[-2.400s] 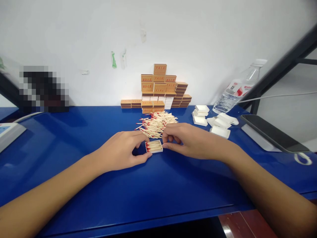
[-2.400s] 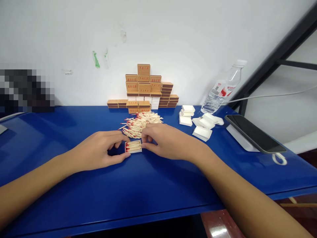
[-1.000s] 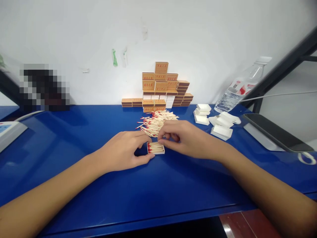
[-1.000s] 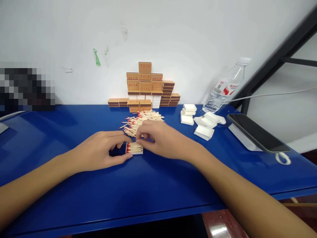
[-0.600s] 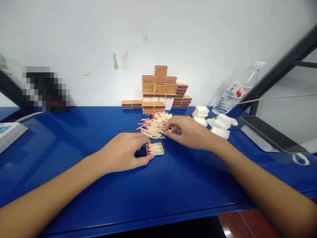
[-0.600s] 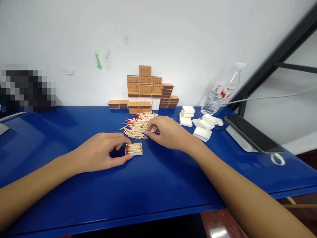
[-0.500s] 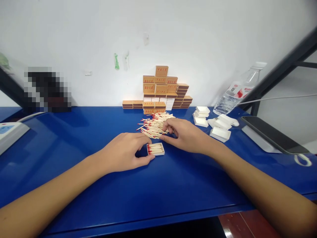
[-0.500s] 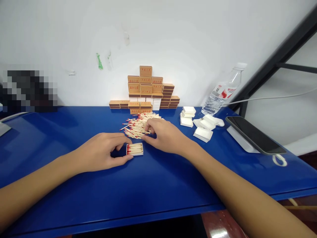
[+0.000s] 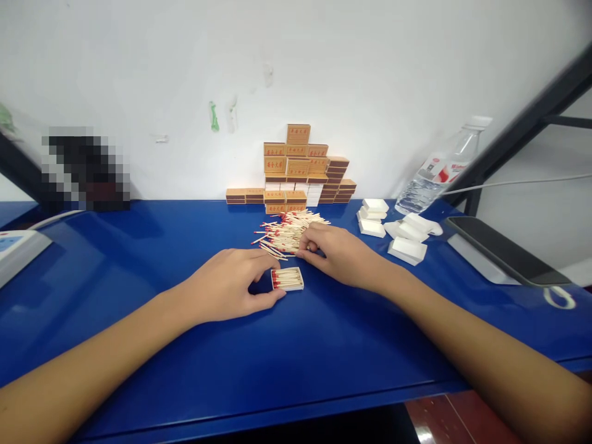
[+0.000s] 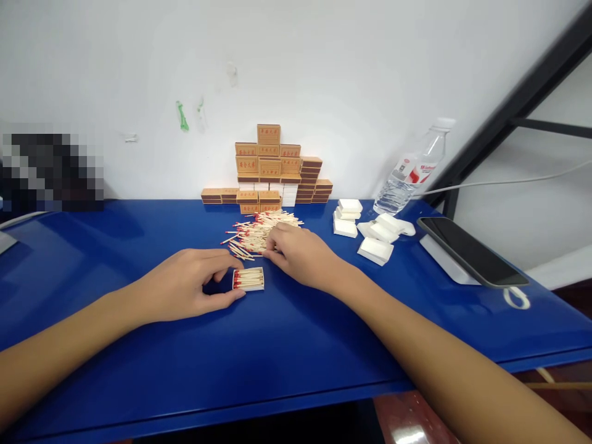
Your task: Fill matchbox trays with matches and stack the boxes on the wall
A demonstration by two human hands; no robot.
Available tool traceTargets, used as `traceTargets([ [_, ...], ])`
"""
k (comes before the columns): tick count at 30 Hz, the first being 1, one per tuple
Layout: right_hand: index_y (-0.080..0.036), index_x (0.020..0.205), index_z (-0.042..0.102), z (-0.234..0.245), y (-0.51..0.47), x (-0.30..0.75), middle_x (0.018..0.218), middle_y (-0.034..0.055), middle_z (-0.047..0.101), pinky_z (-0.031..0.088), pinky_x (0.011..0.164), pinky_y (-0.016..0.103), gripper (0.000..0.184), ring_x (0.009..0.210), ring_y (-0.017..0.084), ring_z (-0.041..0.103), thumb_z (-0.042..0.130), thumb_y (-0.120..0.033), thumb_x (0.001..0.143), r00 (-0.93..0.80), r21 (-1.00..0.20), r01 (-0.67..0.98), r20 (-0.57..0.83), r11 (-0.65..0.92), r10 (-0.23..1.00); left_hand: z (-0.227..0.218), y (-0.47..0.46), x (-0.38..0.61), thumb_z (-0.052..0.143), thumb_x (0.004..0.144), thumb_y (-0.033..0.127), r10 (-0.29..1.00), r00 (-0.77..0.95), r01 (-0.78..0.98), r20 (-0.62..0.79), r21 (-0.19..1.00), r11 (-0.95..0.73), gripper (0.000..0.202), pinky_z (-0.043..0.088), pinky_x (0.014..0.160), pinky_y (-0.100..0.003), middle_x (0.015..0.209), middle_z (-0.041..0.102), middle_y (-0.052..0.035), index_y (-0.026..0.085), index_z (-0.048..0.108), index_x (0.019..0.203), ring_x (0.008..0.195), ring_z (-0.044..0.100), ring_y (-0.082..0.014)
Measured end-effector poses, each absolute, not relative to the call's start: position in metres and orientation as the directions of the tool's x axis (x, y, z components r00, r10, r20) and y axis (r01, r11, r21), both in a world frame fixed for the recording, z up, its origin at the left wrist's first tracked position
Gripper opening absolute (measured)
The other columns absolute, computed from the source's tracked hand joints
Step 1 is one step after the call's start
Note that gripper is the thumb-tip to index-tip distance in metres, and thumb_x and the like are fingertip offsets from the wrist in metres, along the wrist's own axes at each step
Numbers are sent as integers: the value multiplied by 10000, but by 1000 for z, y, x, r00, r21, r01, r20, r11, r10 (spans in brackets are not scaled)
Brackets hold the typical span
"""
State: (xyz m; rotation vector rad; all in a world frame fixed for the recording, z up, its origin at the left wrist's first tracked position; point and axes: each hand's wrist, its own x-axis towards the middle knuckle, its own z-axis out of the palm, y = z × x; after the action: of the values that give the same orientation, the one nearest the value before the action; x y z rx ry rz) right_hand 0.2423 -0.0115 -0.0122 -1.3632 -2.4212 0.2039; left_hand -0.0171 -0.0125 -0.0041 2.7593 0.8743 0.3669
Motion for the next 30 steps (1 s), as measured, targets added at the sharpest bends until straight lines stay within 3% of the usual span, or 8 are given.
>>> traceTargets([
  [7,-201,912,567,6,-13,258,940,60,615,387,710,310,169,805,190,542,565,-308,1043,-460,-340,803,168,489,872,-5,-11,-18,646,951,439,594,782,539,190,274,-797,263,383,613,-293,789,647,5,191,713,1010,654,565,-144],
  [15,-212,915,611,15,-26,248,838,12,625,381,680,300,209,747,165,523,575,-360,1057,-577,-501,664,129,555,807,-5,-9,-18,642,949,421,621,753,561,217,281,-778,264,372,606,-295,798,647,5,198,706,1075,657,564,-149],
  [20,-211,932,604,8,-33,237,918,26,661,395,715,309,173,797,170,541,578,-322,1062,-626,-495,637,115,590,772,-5,-10,-18,654,945,444,600,778,540,185,293,-789,255,368,597,-291,779,631,7,192,690,974,653,549,-145],
  [30,-208,910,572,9,-36,231,982,58,665,417,740,327,199,833,187,566,554,-327,1068,-626,-468,662,87,586,775,-5,-9,-18,638,957,437,576,790,513,208,291,-808,247,375,600,-283,794,640,7,193,670,942,652,558,-136],
])
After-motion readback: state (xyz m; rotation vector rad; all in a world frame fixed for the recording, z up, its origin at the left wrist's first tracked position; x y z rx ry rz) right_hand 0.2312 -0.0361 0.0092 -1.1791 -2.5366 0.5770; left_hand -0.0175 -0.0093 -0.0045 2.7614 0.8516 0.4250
